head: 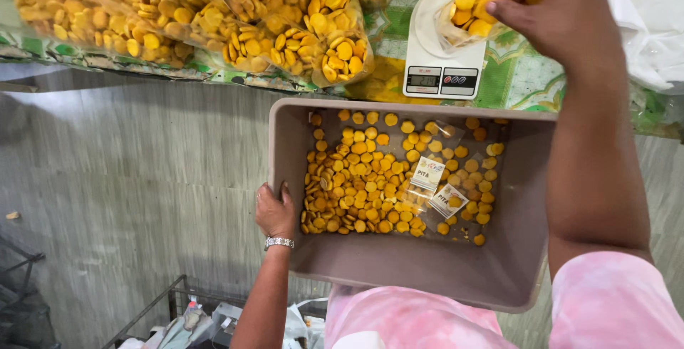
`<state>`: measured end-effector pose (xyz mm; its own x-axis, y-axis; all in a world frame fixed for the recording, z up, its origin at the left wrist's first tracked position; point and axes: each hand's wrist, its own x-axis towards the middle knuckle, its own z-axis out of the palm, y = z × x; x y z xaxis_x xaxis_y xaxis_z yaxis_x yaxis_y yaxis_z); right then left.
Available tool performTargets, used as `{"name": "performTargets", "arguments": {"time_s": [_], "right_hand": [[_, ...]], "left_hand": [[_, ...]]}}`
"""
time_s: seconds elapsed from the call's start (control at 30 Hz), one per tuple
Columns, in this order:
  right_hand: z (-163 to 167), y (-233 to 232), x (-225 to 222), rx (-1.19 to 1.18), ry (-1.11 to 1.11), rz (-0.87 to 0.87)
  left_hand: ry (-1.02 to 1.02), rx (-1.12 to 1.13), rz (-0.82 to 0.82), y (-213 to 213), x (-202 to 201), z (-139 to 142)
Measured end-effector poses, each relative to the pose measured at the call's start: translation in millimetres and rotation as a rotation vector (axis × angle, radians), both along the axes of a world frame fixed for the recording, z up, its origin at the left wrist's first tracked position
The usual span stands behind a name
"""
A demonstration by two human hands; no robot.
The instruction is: The person scoops yellow pita chips from a large bin into clear plastic bags. They place the filled bags on a digital scale to weigh them, then set the bags aside. The person repeats this process for several bags.
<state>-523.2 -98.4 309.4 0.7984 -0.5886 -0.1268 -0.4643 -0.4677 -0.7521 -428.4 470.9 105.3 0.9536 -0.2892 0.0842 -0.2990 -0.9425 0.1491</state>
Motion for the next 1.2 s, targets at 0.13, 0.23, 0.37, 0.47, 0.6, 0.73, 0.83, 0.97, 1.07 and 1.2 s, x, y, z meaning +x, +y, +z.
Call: {"name": "performTargets", "arguments": {"time_s": [0.13, 0.23, 0.37, 0.47, 0.6, 0.73, 0.83, 0.97, 1.07, 1.2], "right_hand": [[37, 16, -6, 0.026, 0.025, -0.073], [49, 24, -5, 0.048, -0.052, 0.007], [52, 27, -4, 0.103, -0.117, -0.036], [52, 32, -6, 0.137, -0.065, -0.053], [45, 59, -13, 0.260, -0.015, 0.109], [14, 75, -23, 0.198, 0.118, 0.390], [-27, 50, -27, -0.316, 0.214, 0.052], [-90, -1, -24, -0.374, 0.203, -0.095], [-116, -16, -16, -0.338, 0.100, -0.015], [-94, -5, -19, -0.078, 0.113, -0.149]], "left_hand": [[0.030, 0.032, 0.039, -1, -1, 2], [0.030, 0.040, 0.036, 1, -2, 3], [-0.008, 0.025, 0.012, 5, -2, 4], [0.000, 0.041, 0.025, 6, 0, 2], [-0.036, 0.021, -0.007, 6, 1, 2], [-0.039, 0.004, -0.009, 8, -2, 6], [-0.006, -0.011, 0.025, 9, -5, 7], [-0.023, -0.018, -0.004, 7, -5, 4], [-0.008, 0.000, 0.028, 5, -6, 4], [-0.035, -0.058, 0.006, 3, -15, 9]]}}
